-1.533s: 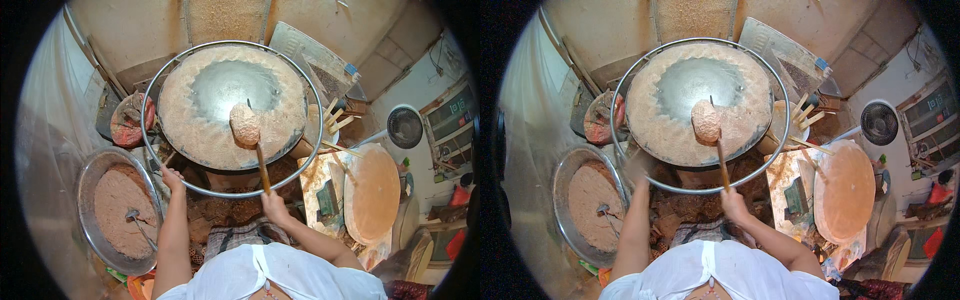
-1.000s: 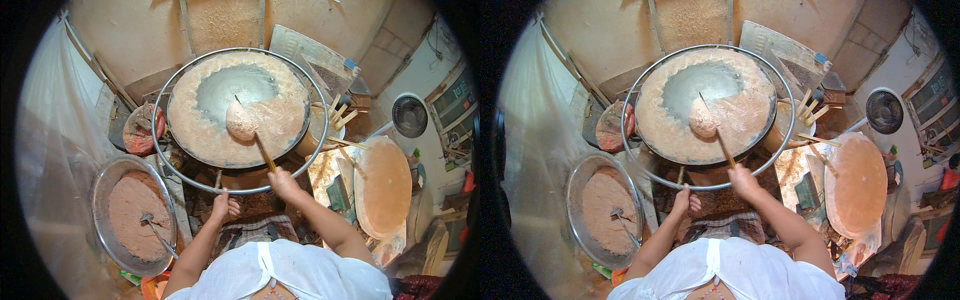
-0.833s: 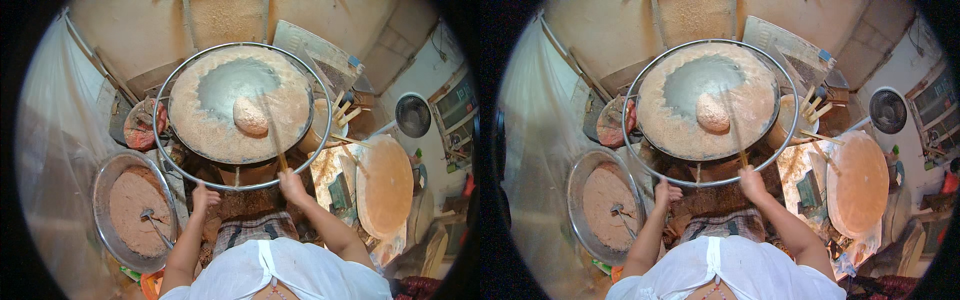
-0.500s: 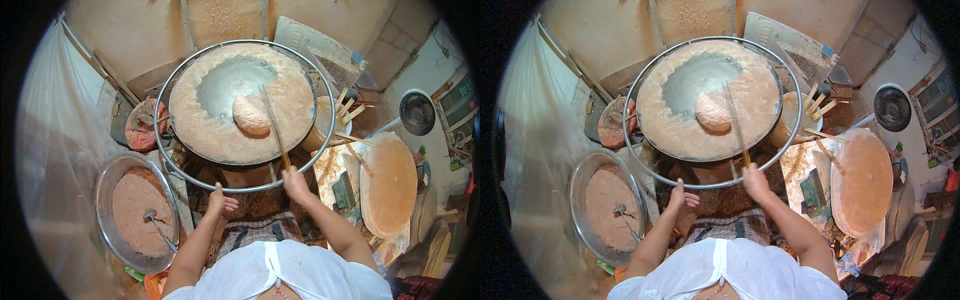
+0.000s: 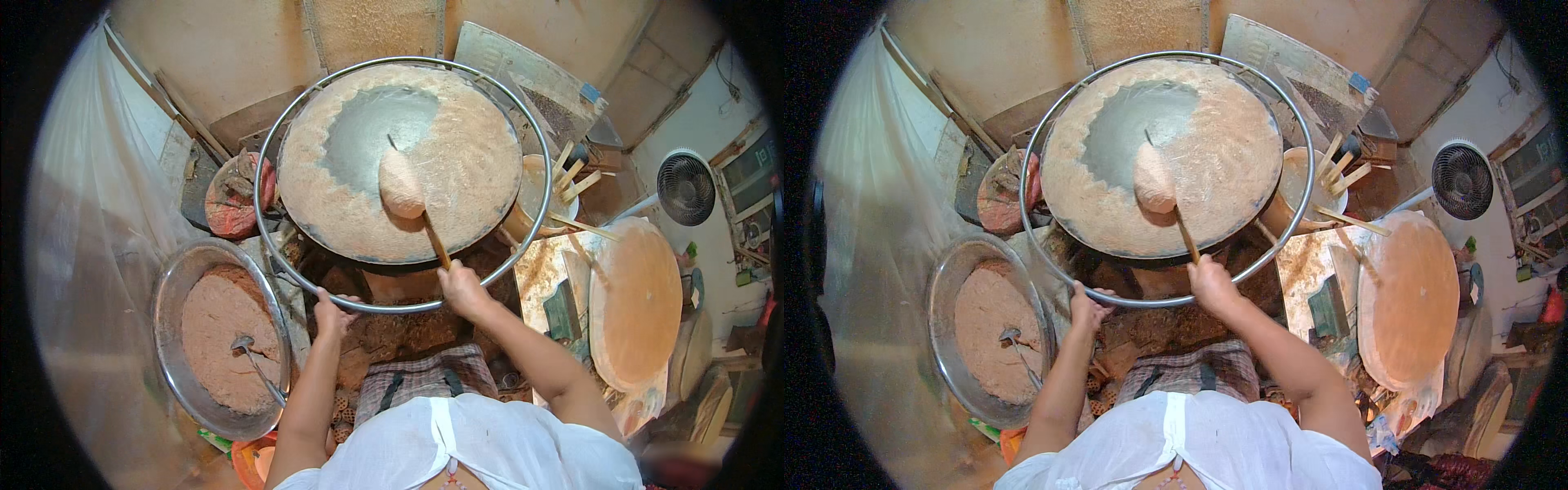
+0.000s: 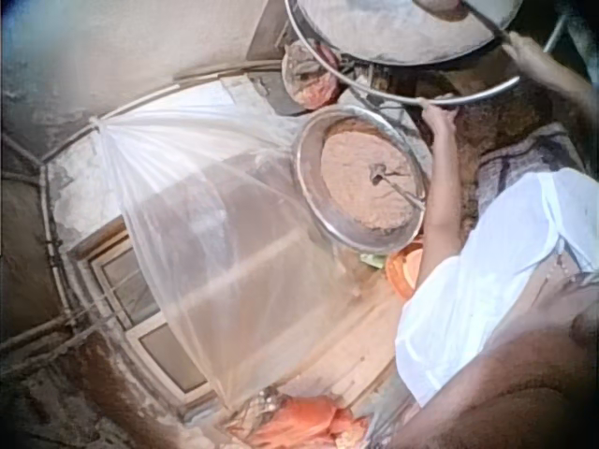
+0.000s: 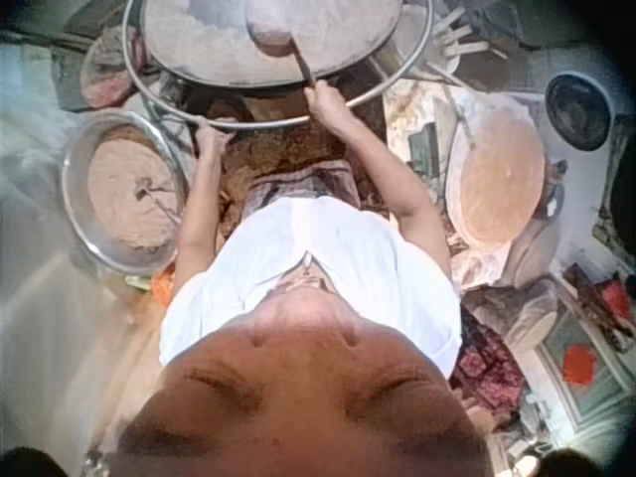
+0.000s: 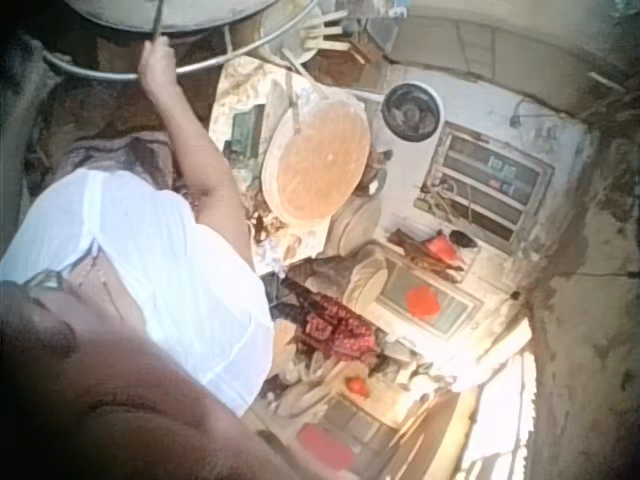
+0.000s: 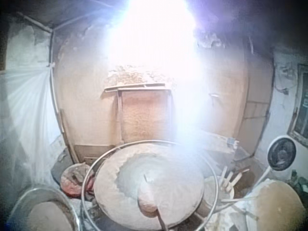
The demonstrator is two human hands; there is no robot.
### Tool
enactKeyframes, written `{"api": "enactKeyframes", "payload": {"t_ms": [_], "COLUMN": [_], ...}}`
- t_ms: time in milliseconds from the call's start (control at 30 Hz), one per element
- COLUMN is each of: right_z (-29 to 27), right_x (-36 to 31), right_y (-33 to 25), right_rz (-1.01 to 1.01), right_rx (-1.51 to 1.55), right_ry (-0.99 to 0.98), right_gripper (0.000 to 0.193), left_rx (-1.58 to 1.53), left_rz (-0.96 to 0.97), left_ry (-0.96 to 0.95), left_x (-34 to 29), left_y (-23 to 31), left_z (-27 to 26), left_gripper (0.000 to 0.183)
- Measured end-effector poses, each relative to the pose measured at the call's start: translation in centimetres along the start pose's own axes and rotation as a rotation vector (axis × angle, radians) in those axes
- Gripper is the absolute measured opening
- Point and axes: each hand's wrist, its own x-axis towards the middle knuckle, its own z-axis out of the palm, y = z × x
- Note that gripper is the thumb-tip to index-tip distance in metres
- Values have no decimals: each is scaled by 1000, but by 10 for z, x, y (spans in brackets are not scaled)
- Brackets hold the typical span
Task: The person scoops batter onto a large inverted wok, spreads it into a thin circle, cooks it, and removes the finished crisp. This cycle is repeated multiple times, with finished crisps stacked on a nearby table.
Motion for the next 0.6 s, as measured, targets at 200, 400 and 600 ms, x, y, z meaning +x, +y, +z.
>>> {"api": "enactKeyframes", "payload": {"t_ms": [200, 400, 600], "right_z": [-20, -35, 0], "right_x": [-15, 1, -18], "right_y": [34, -1, 18], "right_rz": [119, 33, 86], "right_rx": [77, -1, 63], "right_ry": [39, -98, -17], "right_gripper": [37, 38, 36], "left_rx": [323, 485, 251], "left_rz": [-248, -395, 84], "left_ry": [-444, -827, -12], "left_x": [-29, -47, 22], "left_y": [-14, -12, 3], "left_z": [15, 22, -28], "left_gripper": [87, 65, 63]}}
